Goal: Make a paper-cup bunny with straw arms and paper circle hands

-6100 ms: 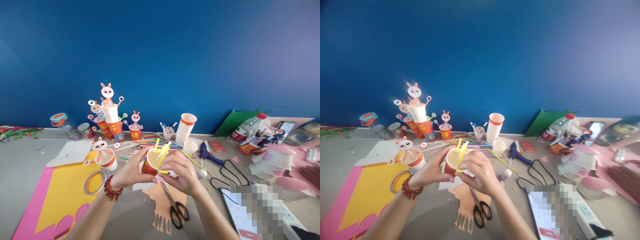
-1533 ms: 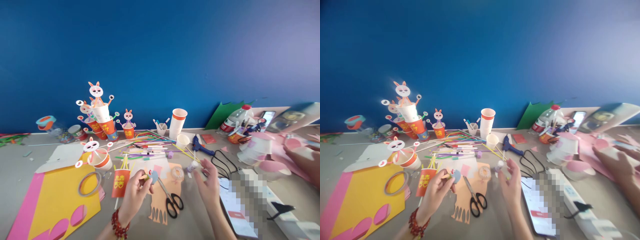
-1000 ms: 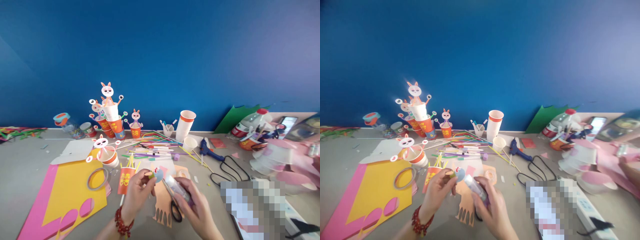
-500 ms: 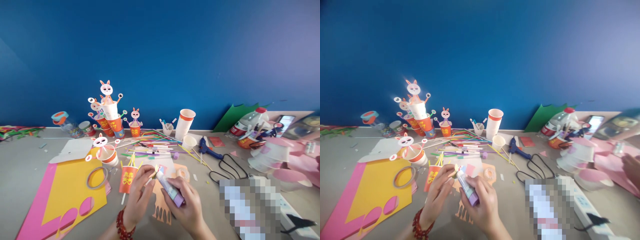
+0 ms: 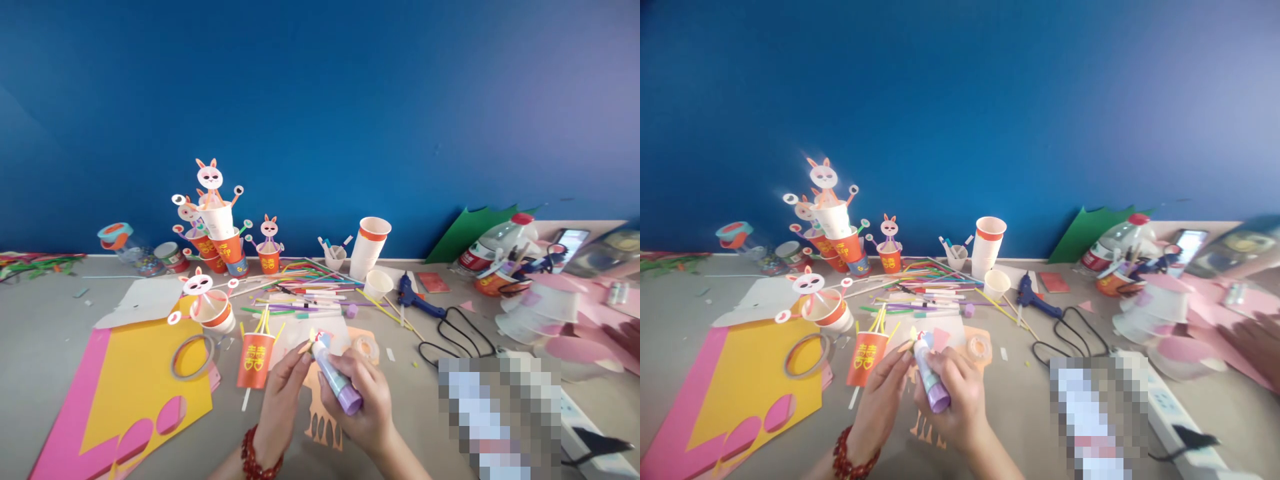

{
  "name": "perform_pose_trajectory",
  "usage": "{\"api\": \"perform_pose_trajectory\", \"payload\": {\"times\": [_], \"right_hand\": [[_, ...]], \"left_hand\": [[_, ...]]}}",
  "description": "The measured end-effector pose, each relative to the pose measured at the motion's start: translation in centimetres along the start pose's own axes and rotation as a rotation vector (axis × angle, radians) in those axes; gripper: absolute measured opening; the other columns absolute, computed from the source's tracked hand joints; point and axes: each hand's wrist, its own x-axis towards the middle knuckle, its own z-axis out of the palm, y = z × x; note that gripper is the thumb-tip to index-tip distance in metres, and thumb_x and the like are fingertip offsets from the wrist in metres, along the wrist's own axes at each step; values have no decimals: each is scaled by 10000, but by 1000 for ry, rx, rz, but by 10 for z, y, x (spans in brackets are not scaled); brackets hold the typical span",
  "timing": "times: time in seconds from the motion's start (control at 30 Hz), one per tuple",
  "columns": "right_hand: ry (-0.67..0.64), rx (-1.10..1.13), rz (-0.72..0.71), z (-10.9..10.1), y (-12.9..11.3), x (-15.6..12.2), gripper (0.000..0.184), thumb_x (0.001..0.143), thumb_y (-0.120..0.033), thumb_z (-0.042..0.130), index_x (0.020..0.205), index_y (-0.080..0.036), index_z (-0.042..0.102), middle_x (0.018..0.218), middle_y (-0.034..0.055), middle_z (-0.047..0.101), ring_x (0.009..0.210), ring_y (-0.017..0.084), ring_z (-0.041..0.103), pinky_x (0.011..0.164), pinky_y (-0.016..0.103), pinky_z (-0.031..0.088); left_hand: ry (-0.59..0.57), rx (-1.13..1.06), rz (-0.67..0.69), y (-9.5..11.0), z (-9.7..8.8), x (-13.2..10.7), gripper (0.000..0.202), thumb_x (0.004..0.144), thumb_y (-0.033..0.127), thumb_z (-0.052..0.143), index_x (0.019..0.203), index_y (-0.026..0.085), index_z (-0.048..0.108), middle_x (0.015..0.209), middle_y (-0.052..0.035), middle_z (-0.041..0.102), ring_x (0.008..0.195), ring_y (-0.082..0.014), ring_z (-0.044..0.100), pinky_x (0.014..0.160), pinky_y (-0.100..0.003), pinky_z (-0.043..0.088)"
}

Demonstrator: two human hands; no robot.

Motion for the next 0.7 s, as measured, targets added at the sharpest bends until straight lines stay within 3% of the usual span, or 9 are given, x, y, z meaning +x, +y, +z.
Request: {"api": "perform_pose_trajectory", "payload": {"times": [0.27,0.37,0.47,0.7], "right_hand": [[14,-61,-77,4,-3,7,266,769,-81,627,1002,-191,561,701,26,566,568,165,536,511,269,455],[16,-59,-67,6,-3,5,241,778,-97,618,989,-194,553,691,21,558,559,163,521,506,268,446],[22,-63,-45,8,-3,3,210,786,-112,609,968,-198,550,677,12,549,549,160,517,503,265,437],[21,-100,-35,10,-1,3,164,795,-135,602,936,-207,558,664,8,556,533,160,524,490,256,431]], "left_hand": [[103,-82,-22,-9,3,-2,306,731,409,774,956,201,770,1085,-86,745,1074,-269,673,963,-355,529],[81,-64,-5,-12,3,-2,253,760,402,748,926,212,775,1022,-77,753,1018,-253,695,922,-335,554],[62,-26,11,-14,2,-2,236,786,402,724,928,220,774,1009,-73,752,1021,-252,691,936,-343,550],[147,-74,-37,-19,-6,-5,299,718,414,786,936,209,773,1098,-77,738,1129,-284,641,1015,-385,498]]}}
